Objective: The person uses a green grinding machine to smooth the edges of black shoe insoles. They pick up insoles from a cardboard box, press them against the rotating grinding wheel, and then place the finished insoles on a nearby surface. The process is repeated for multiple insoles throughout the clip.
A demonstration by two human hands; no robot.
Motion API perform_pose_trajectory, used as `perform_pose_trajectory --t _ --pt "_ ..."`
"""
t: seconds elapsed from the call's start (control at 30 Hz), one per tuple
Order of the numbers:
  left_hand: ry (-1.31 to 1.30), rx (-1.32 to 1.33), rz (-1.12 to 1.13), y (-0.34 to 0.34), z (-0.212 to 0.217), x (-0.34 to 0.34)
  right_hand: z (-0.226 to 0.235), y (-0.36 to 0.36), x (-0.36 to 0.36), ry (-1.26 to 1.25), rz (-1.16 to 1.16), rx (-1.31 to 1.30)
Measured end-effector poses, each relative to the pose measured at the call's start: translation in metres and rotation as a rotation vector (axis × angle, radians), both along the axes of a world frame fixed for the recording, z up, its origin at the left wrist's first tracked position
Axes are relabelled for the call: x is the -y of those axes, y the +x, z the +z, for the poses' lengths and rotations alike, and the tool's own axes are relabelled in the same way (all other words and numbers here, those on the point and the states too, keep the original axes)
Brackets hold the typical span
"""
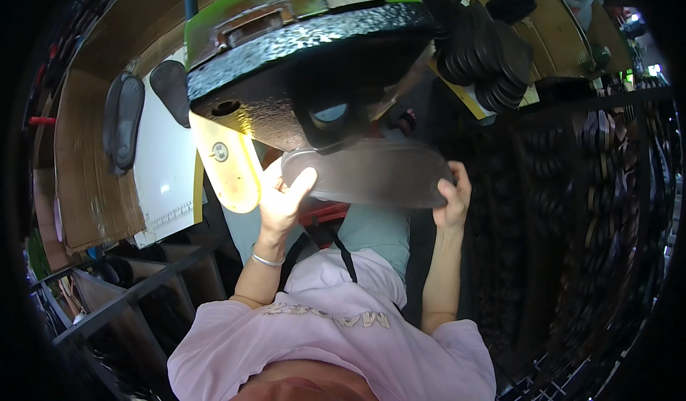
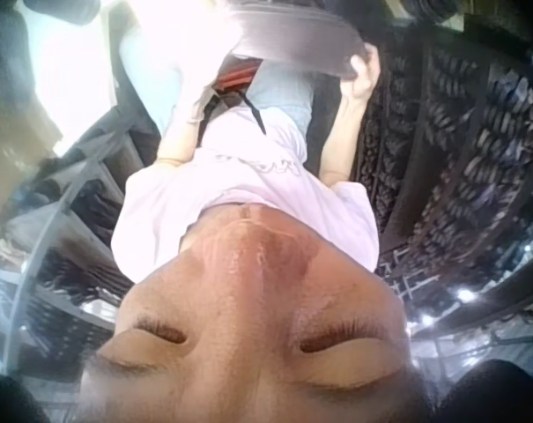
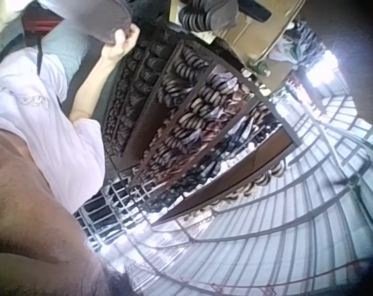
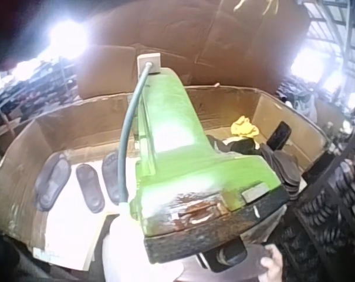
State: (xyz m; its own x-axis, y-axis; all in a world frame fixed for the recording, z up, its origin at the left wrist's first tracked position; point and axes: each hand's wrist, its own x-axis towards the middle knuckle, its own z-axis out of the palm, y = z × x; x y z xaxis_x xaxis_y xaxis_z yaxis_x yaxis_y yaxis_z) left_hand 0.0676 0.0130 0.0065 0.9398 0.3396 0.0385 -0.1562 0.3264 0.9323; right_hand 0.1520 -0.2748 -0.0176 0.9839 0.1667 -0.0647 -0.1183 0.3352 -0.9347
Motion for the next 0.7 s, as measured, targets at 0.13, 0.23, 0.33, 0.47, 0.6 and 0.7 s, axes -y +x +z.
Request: perform_pose_trajectory --t 0.13,0.23,0.33,0.47,0.6,0.7 --pt "0.026 0.031 0.135 -0.007 0.017 -0.018 0.018 0.024 -0.034 0.037 0.032 0.000" --pt "0.011 0.025 0.182 -0.017 0.029 -0.034 0.025 0.022 -0.060 0.067 0.075 -0.032" --pt "0.009 -0.038 0.144 -0.038 0.014 -0.059 0.031 0.017 -0.083 0.124 0.126 -0.052" --pt "-0.067 -0.175 0.098 -0.070 0.002 -0.076 0.037 0.012 -0.108 0.108 0.192 -0.020" --pt "-0.032 -0.226 0.088 -0.103 -0.015 -0.074 0.050 0.009 -0.132 0.027 0.176 0.110" --pt "0.132 -0.340 -0.096 -0.114 -0.021 -0.070 0.063 0.011 -0.151 -0.001 0.228 0.159"
